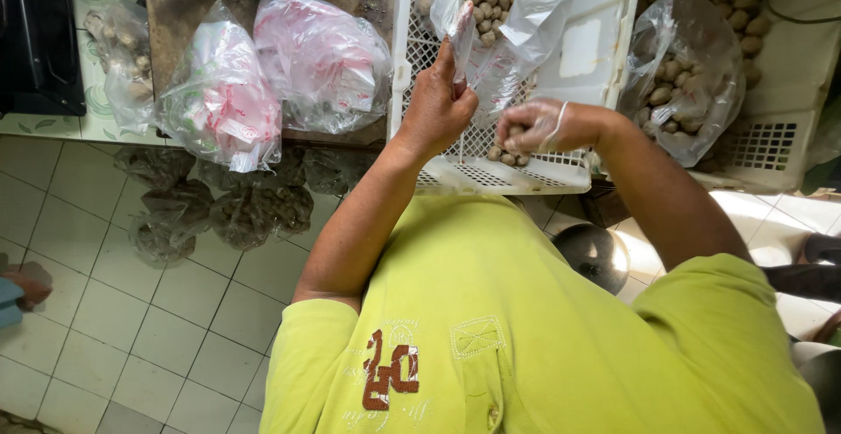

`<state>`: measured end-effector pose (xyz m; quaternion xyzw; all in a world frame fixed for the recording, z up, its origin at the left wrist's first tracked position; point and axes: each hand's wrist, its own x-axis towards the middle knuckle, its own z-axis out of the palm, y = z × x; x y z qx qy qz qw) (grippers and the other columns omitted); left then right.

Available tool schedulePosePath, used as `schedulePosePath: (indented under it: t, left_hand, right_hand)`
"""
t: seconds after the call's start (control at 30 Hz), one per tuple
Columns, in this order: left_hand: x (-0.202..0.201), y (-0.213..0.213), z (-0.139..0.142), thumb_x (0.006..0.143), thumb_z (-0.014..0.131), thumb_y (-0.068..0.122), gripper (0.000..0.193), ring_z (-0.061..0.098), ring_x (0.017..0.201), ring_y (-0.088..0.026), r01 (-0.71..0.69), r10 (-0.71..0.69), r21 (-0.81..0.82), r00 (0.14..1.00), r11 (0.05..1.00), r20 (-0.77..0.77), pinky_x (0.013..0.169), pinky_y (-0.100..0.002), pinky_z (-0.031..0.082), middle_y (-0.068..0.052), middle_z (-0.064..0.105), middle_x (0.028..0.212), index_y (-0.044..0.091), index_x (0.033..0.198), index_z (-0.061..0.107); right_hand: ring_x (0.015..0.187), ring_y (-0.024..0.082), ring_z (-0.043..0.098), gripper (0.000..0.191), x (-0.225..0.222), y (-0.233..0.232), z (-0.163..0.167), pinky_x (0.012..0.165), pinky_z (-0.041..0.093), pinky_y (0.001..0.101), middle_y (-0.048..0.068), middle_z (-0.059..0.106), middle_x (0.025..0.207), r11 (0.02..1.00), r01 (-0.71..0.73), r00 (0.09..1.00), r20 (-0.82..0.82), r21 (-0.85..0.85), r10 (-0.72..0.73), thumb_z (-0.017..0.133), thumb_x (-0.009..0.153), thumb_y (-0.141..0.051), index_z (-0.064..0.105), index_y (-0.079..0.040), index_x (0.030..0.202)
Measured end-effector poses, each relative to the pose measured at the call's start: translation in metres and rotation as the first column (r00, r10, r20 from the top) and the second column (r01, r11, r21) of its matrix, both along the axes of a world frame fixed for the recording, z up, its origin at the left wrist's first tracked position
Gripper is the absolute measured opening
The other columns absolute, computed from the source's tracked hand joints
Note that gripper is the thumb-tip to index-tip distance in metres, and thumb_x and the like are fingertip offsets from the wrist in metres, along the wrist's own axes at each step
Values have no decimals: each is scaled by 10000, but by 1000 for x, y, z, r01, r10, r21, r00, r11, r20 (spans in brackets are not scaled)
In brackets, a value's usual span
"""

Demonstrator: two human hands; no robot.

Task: The person holds open a plastic bag inside a crate and places round meatballs into it one at a time, then ties the filled bag and sets it aside. Later, the person squeezes liquid from a squeeze bottle over the meatballs in a crate and continues bagging them.

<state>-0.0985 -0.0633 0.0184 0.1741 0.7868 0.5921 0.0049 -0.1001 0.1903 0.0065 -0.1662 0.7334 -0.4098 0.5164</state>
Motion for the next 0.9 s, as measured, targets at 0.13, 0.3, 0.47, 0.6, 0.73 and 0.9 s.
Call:
schedulePosePath:
  t: [0.13, 0.3, 0.47, 0.6, 0.73, 0.9]
  left_hand:
    - [1, -2, 7, 1035, 718, 94, 909, 513, 501, -145, 55, -54, -4, 990, 998, 132, 484, -341, 428, -31, 584, 649, 147, 1674, 74]
    - [3, -3, -2, 918, 593, -44, 936, 537, 554, -130, 30, -31, -54, 999, 998, -19, 554, -305, 491, -32, 549, 663, 155, 1675, 78]
    - [6, -4, -16, 933, 604, -52, 918, 544, 567, -129, 28, -29, -18, 999, 999, -30, 572, -301, 493, -24, 553, 673, 130, 1674, 93]
    - [7, -5, -21, 941, 606, -46, 931, 523, 578, -119, 18, -19, -26, 998, 1000, -59, 593, -284, 513, -18, 529, 672, 115, 1673, 53]
    - [8, -6, -24, 956, 598, -51, 878, 531, 585, -116, 49, -45, -42, 995, 998, 92, 573, -287, 495, -1, 565, 688, 129, 1678, 133]
    - [9, -6, -26, 947, 612, -55, 910, 504, 575, -108, 16, -18, -30, 997, 999, -79, 620, -272, 505, -18, 510, 660, 133, 1654, 70]
  right_hand:
    - [894, 136, 630, 294, -21, -29, 22, 779, 552, 282, 54, 643, 991, 859, 336, 938, 51, -385, -344, 649, 1008, -249, 605, -24, 1192]
    - [1259, 287, 570, 391, -46, -47, 7, 1037, 513, 385, 265, 573, 1340, 761, 273, 408, -645, -589, -646, 590, 1120, -1, 405, 158, 1425]
    - [876, 252, 699, 156, -1, -4, -20, 838, 584, 390, 182, 739, 1029, 957, 240, 833, -541, 165, -115, 696, 1002, -143, 689, -22, 1102]
    - [905, 354, 698, 404, 25, -15, -55, 798, 572, 442, 227, 690, 1158, 927, -114, 536, -764, 357, 360, 610, 785, -40, 705, -150, 1162]
    - [977, 362, 664, 273, 32, -30, -74, 856, 512, 485, 208, 702, 1095, 894, 79, 909, -399, 441, 117, 570, 1039, -265, 627, -78, 1230]
    - [940, 301, 709, 212, 28, -33, -75, 863, 548, 437, 148, 746, 1053, 860, 106, 965, -259, 499, 31, 573, 1025, -268, 717, -113, 1032]
